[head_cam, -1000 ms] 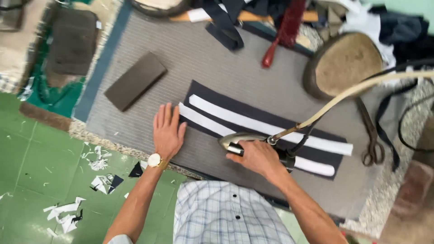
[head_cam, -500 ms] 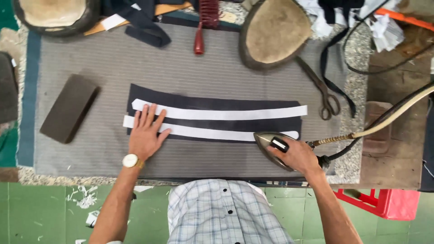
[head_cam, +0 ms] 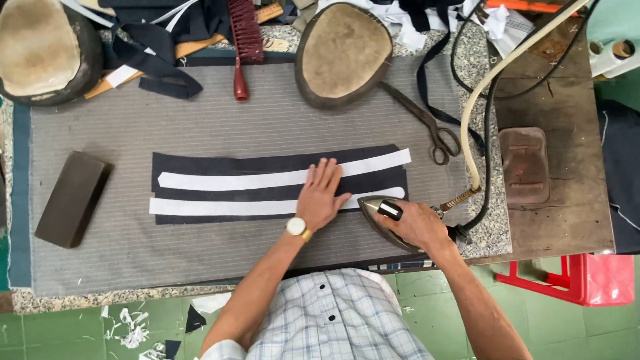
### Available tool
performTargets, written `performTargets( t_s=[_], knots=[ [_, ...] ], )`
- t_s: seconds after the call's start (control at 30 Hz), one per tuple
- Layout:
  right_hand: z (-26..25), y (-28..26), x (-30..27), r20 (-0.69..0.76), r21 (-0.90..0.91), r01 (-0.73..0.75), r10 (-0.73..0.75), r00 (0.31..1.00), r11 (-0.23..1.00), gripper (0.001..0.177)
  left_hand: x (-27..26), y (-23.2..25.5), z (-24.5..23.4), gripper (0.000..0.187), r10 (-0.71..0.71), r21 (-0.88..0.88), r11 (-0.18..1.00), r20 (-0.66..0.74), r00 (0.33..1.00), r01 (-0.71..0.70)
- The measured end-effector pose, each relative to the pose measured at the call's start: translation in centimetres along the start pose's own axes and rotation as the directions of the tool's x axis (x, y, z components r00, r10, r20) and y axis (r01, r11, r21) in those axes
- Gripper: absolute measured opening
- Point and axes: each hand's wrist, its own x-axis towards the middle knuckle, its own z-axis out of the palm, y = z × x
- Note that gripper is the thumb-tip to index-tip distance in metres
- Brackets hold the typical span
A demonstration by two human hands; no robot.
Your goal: The person irons a long black fabric strip with a white stripe on a workbench. They repeatedly smooth the fabric with their left hand and press it with a steam iron in their right hand, occasionally using a rectangular wooden block to press the fabric while ironing.
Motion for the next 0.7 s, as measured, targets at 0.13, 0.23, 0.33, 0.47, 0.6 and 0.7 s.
performTargets(
  t_s=[0.13, 0.23, 0.33, 0.47, 0.6, 0.7],
  knots=[
    [-0.7, 1.3, -0.6, -0.031, 0.046, -0.012, 0.013, 0.999, 0.999, 0.050, 0.7, 1.7, 0.0, 0.078, 0.039, 0.004, 0.999, 0.167, 0.985, -0.041],
    [-0.8, 2.5, -0.6, -0.019, 0.032, -0.025, 0.025, 1.000, 0.999, 0.051, 0.6, 2.1, -0.7, 0.081, 0.059, 0.010, 0.998, 0.280, 0.958, -0.064],
    [-1.0, 2.8, -0.8, -0.010, 0.015, -0.033, 0.033, 0.999, 0.999, 0.052, 0.8, 2.1, -0.8, 0.085, 0.057, 0.017, 0.998, 0.347, 0.936, -0.067],
    [-1.9, 2.2, -1.3, 0.007, 0.048, -0.028, 0.028, 1.000, 0.998, 0.052, 0.8, 2.6, -1.2, 0.087, 0.063, -0.014, 0.998, 0.382, 0.922, -0.063],
    [-1.0, 2.9, -1.4, -0.023, 0.068, -0.008, 0.009, 1.000, 0.998, 0.057, 0.1, 2.5, -0.9, 0.085, 0.075, -0.015, 0.997, 0.310, 0.948, -0.074],
    [-0.8, 2.8, -2.1, -0.061, 0.129, 0.001, 0.007, 0.998, 0.992, 0.058, -1.0, 1.7, -2.5, 0.081, 0.049, -0.010, 0.999, 0.232, 0.971, -0.048]
  ],
)
